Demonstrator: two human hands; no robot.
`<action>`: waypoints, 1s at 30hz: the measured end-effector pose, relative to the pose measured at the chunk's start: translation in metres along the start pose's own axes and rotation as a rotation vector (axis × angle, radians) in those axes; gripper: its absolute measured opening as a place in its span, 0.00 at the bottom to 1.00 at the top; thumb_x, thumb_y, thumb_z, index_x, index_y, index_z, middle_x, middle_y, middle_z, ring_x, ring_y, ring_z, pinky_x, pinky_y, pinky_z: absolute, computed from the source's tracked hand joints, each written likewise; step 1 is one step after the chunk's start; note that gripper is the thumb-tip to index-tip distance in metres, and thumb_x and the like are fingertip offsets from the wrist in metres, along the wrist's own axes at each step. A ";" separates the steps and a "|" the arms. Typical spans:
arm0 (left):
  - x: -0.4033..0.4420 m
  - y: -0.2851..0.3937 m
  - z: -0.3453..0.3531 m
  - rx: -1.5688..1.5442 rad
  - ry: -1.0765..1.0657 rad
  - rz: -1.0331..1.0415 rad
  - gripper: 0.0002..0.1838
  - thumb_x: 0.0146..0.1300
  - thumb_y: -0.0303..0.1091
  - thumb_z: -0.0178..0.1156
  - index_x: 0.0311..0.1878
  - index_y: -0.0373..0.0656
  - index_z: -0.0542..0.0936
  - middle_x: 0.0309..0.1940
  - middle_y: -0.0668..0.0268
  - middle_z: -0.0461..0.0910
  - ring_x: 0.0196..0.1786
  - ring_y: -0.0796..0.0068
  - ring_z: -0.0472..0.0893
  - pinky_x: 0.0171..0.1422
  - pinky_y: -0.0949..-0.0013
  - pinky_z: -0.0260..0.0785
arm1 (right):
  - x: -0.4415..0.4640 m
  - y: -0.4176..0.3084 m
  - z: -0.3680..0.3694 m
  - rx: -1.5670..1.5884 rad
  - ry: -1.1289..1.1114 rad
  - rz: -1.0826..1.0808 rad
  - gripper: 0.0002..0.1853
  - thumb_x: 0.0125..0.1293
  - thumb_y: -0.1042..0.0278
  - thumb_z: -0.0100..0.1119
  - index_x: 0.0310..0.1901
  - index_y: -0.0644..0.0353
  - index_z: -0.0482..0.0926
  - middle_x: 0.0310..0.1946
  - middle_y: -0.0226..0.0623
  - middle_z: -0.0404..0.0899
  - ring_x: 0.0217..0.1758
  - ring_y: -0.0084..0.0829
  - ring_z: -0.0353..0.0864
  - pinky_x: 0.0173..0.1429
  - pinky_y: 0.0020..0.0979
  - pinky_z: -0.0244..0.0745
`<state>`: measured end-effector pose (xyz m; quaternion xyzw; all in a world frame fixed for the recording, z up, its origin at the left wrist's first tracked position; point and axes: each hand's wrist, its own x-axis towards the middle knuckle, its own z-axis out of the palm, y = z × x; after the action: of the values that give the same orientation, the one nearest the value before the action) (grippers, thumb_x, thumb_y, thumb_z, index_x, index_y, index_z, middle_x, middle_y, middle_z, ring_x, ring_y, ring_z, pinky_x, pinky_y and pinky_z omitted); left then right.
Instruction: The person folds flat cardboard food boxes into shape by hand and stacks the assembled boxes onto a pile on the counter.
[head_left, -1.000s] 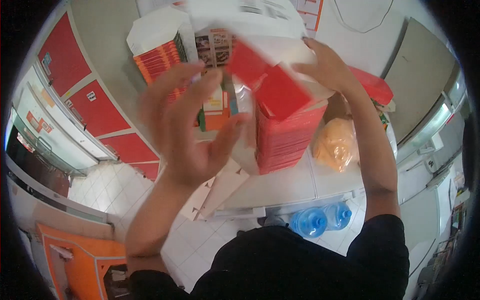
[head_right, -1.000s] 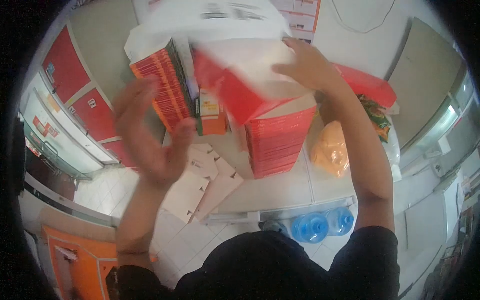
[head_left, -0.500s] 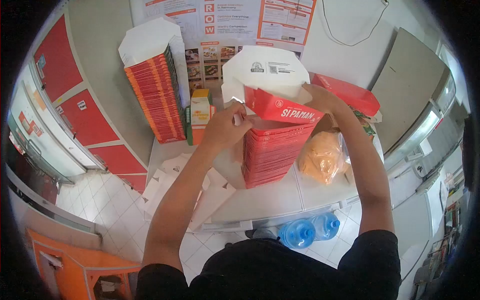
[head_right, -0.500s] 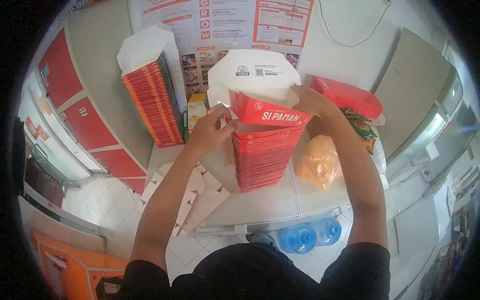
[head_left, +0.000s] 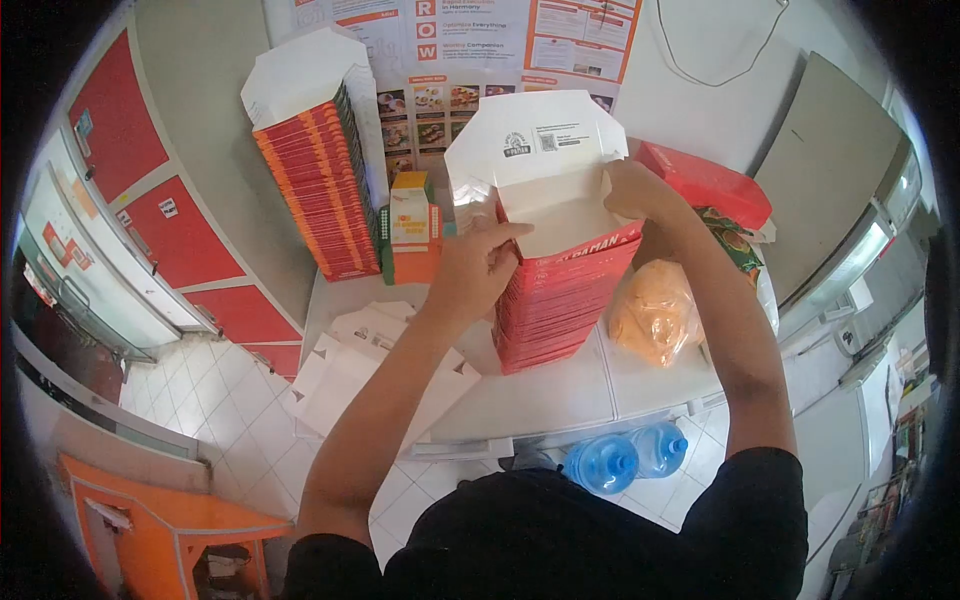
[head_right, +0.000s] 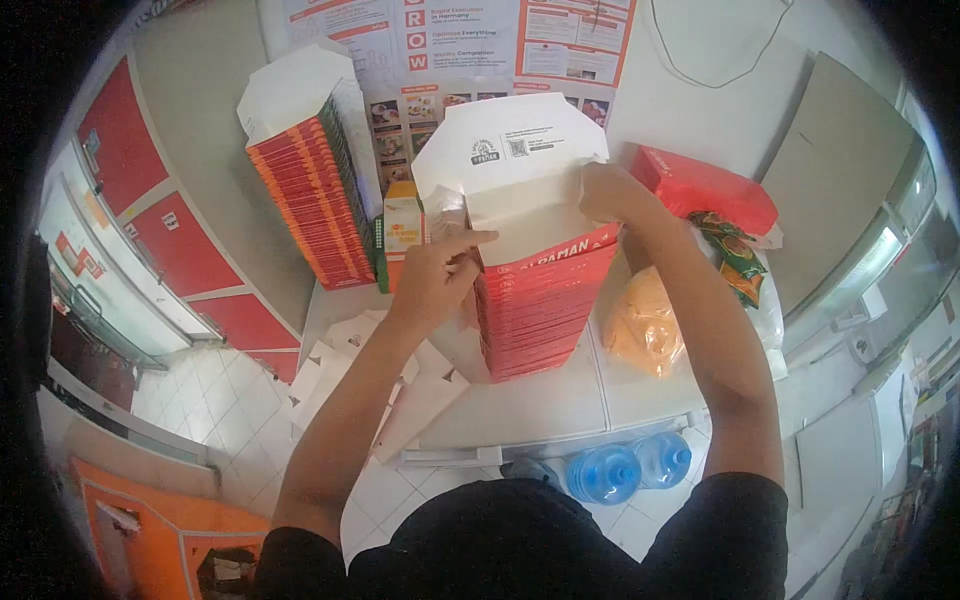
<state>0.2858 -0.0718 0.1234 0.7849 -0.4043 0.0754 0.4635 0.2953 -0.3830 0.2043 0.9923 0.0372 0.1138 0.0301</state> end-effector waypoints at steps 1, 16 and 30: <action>0.000 -0.006 0.004 -0.010 0.004 0.013 0.35 0.68 0.22 0.58 0.78 0.52 0.69 0.50 0.51 0.87 0.52 0.61 0.88 0.61 0.61 0.81 | -0.001 -0.003 -0.002 -0.016 -0.058 0.022 0.17 0.50 0.74 0.58 0.42 0.71 0.86 0.38 0.59 0.87 0.43 0.55 0.89 0.50 0.48 0.84; -0.270 -0.193 0.014 0.645 -0.492 -0.822 0.43 0.54 0.53 0.75 0.72 0.49 0.72 0.73 0.50 0.70 0.73 0.51 0.73 0.73 0.51 0.71 | -0.027 -0.026 -0.042 -0.085 0.262 0.097 0.23 0.62 0.54 0.71 0.49 0.65 0.83 0.40 0.51 0.88 0.41 0.51 0.89 0.48 0.48 0.82; -0.254 -0.163 -0.073 0.463 0.139 -0.591 0.09 0.70 0.34 0.60 0.45 0.39 0.80 0.36 0.43 0.84 0.42 0.40 0.85 0.44 0.46 0.75 | -0.163 -0.262 0.082 0.686 -0.356 -0.635 0.15 0.69 0.54 0.67 0.47 0.56 0.82 0.38 0.40 0.87 0.38 0.44 0.88 0.44 0.44 0.81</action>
<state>0.2512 0.1691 -0.0701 0.9446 -0.1005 0.0810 0.3018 0.1382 -0.1393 0.0700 0.8889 0.3668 -0.0907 -0.2590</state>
